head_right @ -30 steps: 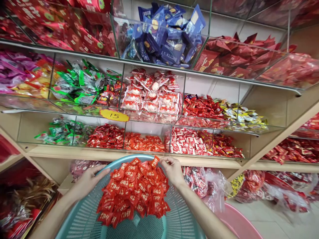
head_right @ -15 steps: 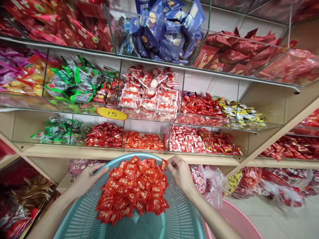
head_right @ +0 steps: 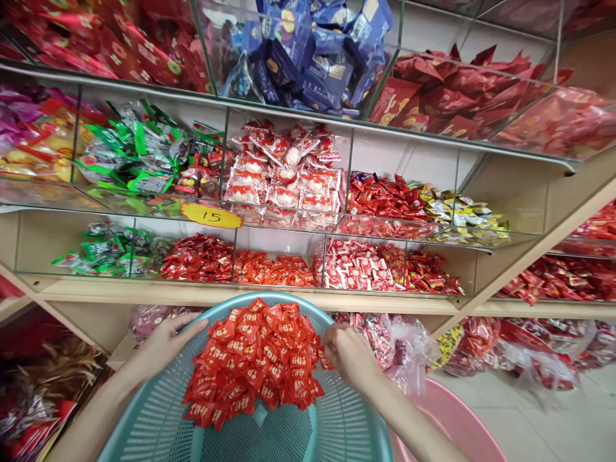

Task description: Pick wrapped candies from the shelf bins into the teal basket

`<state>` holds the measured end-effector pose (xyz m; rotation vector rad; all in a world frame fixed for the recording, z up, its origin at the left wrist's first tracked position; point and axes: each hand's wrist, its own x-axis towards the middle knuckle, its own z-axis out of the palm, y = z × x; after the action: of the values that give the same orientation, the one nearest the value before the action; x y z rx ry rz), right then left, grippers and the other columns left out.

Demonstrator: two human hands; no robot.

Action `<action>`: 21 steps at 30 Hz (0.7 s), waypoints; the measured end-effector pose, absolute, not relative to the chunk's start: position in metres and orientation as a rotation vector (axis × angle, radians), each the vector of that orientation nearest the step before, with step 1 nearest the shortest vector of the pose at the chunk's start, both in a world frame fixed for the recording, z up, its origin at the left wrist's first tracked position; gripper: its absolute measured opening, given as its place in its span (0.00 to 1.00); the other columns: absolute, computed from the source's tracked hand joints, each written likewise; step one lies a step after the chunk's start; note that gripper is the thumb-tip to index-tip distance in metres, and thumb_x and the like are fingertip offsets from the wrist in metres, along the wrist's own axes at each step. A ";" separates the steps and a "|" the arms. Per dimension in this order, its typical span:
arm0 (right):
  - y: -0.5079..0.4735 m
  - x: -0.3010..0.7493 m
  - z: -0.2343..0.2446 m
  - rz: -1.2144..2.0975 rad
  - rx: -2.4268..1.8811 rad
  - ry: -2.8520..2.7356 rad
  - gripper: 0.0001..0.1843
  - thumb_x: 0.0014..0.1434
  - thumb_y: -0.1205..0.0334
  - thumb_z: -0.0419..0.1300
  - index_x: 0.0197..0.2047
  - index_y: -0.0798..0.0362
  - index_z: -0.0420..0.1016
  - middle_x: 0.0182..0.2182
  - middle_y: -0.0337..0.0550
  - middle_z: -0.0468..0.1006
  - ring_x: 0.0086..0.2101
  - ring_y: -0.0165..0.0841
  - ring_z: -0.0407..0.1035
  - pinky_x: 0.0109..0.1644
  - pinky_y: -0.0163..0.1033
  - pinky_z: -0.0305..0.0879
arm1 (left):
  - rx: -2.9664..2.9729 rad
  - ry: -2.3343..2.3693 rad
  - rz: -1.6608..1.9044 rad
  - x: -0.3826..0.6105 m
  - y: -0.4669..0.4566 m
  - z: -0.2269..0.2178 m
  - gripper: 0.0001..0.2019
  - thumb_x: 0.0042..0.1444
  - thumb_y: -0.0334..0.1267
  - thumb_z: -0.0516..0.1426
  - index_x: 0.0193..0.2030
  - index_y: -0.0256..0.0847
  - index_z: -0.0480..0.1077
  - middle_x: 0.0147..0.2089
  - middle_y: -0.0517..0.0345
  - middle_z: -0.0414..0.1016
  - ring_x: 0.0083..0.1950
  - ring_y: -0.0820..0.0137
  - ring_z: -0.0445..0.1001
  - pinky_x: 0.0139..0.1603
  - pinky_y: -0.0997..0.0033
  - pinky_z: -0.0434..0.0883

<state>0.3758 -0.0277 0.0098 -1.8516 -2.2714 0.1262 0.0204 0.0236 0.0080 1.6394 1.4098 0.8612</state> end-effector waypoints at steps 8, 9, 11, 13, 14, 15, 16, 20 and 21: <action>-0.028 0.368 -0.004 0.027 -1.986 -2.464 0.09 0.58 0.67 0.51 0.32 0.51 0.71 0.33 0.46 0.75 0.34 0.34 0.69 0.35 0.35 0.57 | 1.618 1.338 0.844 0.017 0.024 0.004 0.20 0.51 0.52 0.54 0.43 0.40 0.74 0.42 0.58 0.78 0.45 0.61 0.74 0.45 0.70 0.70; -0.027 0.367 -0.005 0.020 -1.995 -2.473 0.09 0.58 0.67 0.51 0.32 0.52 0.71 0.34 0.46 0.75 0.35 0.34 0.69 0.35 0.35 0.57 | 1.610 1.332 0.850 0.017 0.024 0.004 0.20 0.51 0.52 0.54 0.43 0.41 0.74 0.43 0.58 0.78 0.45 0.61 0.74 0.46 0.70 0.69; -0.027 0.365 -0.008 0.012 -2.005 -2.481 0.09 0.58 0.69 0.50 0.33 0.53 0.72 0.34 0.47 0.75 0.35 0.34 0.70 0.34 0.35 0.57 | 1.602 1.325 0.853 0.018 0.023 0.004 0.20 0.52 0.51 0.54 0.44 0.40 0.73 0.43 0.58 0.78 0.45 0.61 0.74 0.46 0.70 0.69; -0.026 0.364 -0.012 0.021 -1.997 -2.490 0.10 0.58 0.70 0.50 0.32 0.53 0.72 0.33 0.46 0.75 0.34 0.34 0.69 0.34 0.35 0.56 | 1.612 1.333 0.847 0.019 0.022 0.005 0.20 0.52 0.50 0.54 0.45 0.40 0.73 0.44 0.58 0.78 0.45 0.61 0.74 0.47 0.69 0.69; -0.026 0.364 -0.015 0.022 -1.985 -2.492 0.10 0.58 0.70 0.50 0.31 0.53 0.71 0.32 0.46 0.75 0.33 0.34 0.69 0.34 0.36 0.56 | 1.625 1.344 0.844 0.019 0.022 0.006 0.20 0.52 0.50 0.54 0.45 0.40 0.73 0.45 0.57 0.77 0.46 0.61 0.74 0.48 0.69 0.68; -0.027 0.364 -0.019 0.017 -1.969 -2.493 0.10 0.58 0.70 0.50 0.31 0.54 0.71 0.32 0.46 0.75 0.33 0.34 0.69 0.34 0.36 0.56 | 1.641 1.357 0.844 0.020 0.022 0.007 0.20 0.52 0.50 0.53 0.46 0.39 0.73 0.46 0.57 0.77 0.46 0.61 0.73 0.49 0.68 0.67; -0.027 0.365 -0.022 0.007 -1.951 -2.493 0.09 0.57 0.71 0.50 0.32 0.54 0.71 0.32 0.46 0.75 0.34 0.34 0.69 0.34 0.36 0.56 | 1.656 1.368 0.845 0.020 0.022 0.008 0.20 0.53 0.50 0.53 0.45 0.39 0.73 0.47 0.57 0.76 0.47 0.61 0.73 0.50 0.68 0.67; -0.027 0.367 -0.025 0.008 -1.911 -2.485 0.10 0.56 0.73 0.50 0.32 0.54 0.71 0.32 0.45 0.75 0.33 0.34 0.68 0.34 0.35 0.55 | 1.661 1.343 0.844 0.021 0.022 0.009 0.20 0.54 0.49 0.53 0.47 0.39 0.72 0.46 0.57 0.77 0.48 0.61 0.72 0.50 0.69 0.66; -0.025 0.366 -0.021 0.021 -1.907 -2.475 0.10 0.56 0.72 0.50 0.32 0.54 0.71 0.32 0.45 0.75 0.33 0.34 0.68 0.33 0.35 0.55 | 1.652 1.330 0.840 0.021 0.022 0.009 0.20 0.54 0.49 0.53 0.47 0.39 0.72 0.46 0.58 0.77 0.47 0.61 0.73 0.50 0.69 0.67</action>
<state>0.3665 -0.0253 -0.0210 -1.9066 -2.4754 0.0209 0.0211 0.0224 0.0085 1.6520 1.3295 0.8401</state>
